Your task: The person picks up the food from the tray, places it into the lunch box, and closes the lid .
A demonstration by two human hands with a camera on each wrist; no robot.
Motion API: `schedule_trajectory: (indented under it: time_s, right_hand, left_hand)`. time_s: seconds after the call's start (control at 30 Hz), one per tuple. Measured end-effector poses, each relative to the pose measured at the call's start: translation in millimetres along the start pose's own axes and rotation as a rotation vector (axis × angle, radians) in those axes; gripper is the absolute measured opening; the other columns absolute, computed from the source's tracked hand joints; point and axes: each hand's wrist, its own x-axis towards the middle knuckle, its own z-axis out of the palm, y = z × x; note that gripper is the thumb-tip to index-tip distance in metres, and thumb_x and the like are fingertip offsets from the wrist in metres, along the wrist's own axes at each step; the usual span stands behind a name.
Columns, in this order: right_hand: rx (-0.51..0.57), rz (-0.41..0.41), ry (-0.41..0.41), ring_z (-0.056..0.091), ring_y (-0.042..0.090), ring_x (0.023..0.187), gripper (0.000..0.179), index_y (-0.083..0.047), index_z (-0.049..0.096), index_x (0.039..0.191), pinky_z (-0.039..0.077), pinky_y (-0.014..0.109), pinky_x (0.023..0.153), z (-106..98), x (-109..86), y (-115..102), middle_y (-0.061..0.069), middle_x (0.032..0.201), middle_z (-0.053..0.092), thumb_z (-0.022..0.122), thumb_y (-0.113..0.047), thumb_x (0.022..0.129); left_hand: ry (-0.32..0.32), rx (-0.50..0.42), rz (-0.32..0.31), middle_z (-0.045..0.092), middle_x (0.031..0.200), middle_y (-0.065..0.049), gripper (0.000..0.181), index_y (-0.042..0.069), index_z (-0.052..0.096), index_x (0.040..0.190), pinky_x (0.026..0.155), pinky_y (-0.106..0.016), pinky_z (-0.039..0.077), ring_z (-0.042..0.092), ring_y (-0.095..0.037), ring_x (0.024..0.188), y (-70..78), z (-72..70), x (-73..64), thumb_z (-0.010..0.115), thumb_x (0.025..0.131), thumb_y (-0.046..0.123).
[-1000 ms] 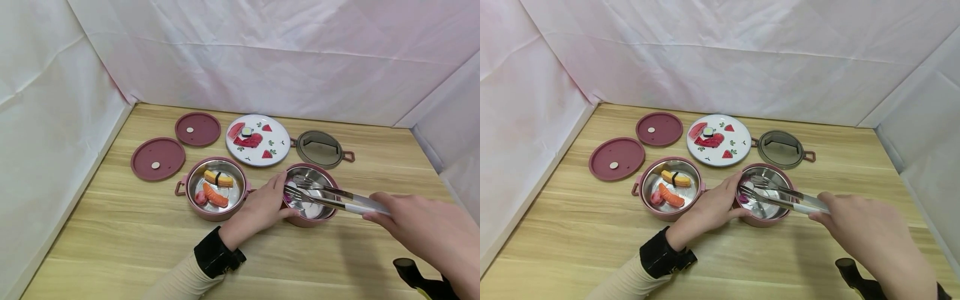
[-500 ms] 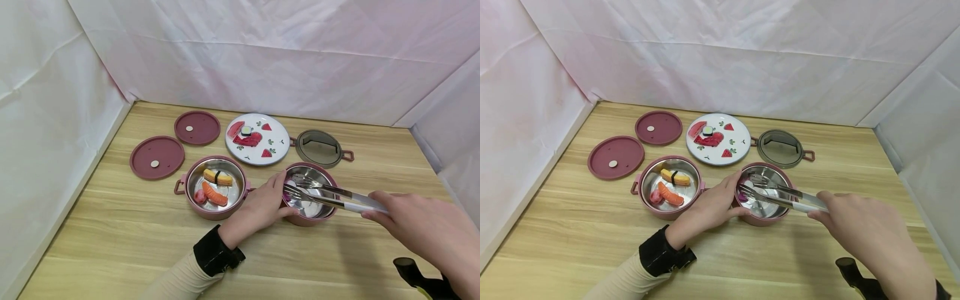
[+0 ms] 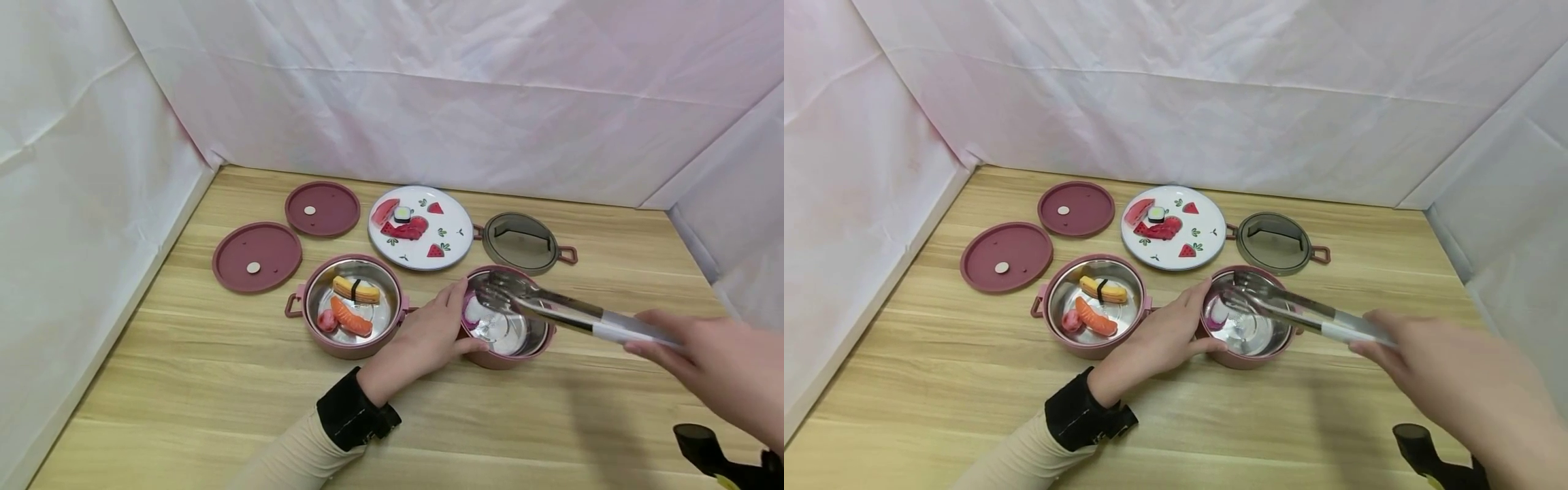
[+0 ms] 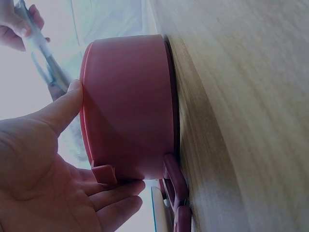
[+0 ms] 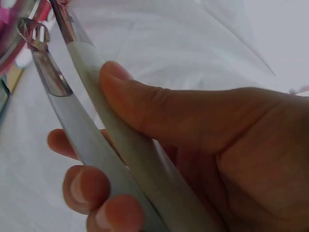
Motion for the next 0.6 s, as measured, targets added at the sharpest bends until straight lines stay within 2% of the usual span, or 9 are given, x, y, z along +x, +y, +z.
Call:
schedule_trajectory:
  time_s: [0.1,0.17,0.27,0.43,0.6]
  right_hand:
    - [0.032,-0.014,0.133,0.037,0.015,0.051,0.053,0.002,0.067,0.11,0.027,0.029,0.048,-3,-0.5,3,0.002,0.062,0.06,0.059,-0.048,0.097]
    - [0.051,-0.033,0.204,0.036,0.015,0.051,0.051,0.001,0.067,0.109,0.026,0.028,0.048,-6,1.8,4,0.003,0.062,0.06,0.06,-0.048,0.096]
    - [0.038,-0.029,0.196,0.041,0.017,0.052,0.052,0.001,0.067,0.112,0.027,0.029,0.047,-13,11.2,2,0.008,0.066,0.064,0.06,-0.048,0.096]
    - [-0.013,0.0,0.091,0.045,0.018,0.056,0.047,-0.007,0.061,0.121,0.028,0.031,0.047,-25,31.6,-4,-0.001,0.068,0.06,0.058,-0.048,0.098]
    - [-0.039,-0.014,0.049,0.046,0.015,0.059,0.04,-0.015,0.061,0.118,0.031,0.032,0.047,-31,53.1,-15,-0.006,0.071,0.059,0.057,-0.05,0.098]
  left_hand:
    - [0.001,-0.001,-0.003,0.032,0.163,-0.008,0.102,0.013,0.014,0.161,0.106,-0.043,0.049,0.046,-0.022,0.142,1.1,0.4,0.2,0.068,0.087,0.058]
    - [0.003,-0.003,-0.003,0.032,0.163,-0.008,0.102,0.013,0.014,0.161,0.106,-0.043,0.05,0.046,-0.022,0.141,0.9,0.3,0.2,0.068,0.086,0.057]
    - [0.007,-0.007,0.001,0.033,0.162,-0.008,0.102,0.013,0.014,0.16,0.107,-0.042,0.049,0.046,-0.022,0.141,0.4,0.6,0.2,0.069,0.086,0.057]
    - [0.015,-0.002,0.008,0.034,0.161,-0.009,0.102,0.012,0.015,0.16,0.107,-0.041,0.049,0.047,-0.022,0.141,-0.2,1.6,0.0,0.069,0.086,0.058]
    - [0.014,-0.007,0.011,0.034,0.162,-0.009,0.102,0.012,0.015,0.16,0.107,-0.041,0.049,0.046,-0.022,0.141,-0.3,2.0,-0.6,0.069,0.086,0.058]
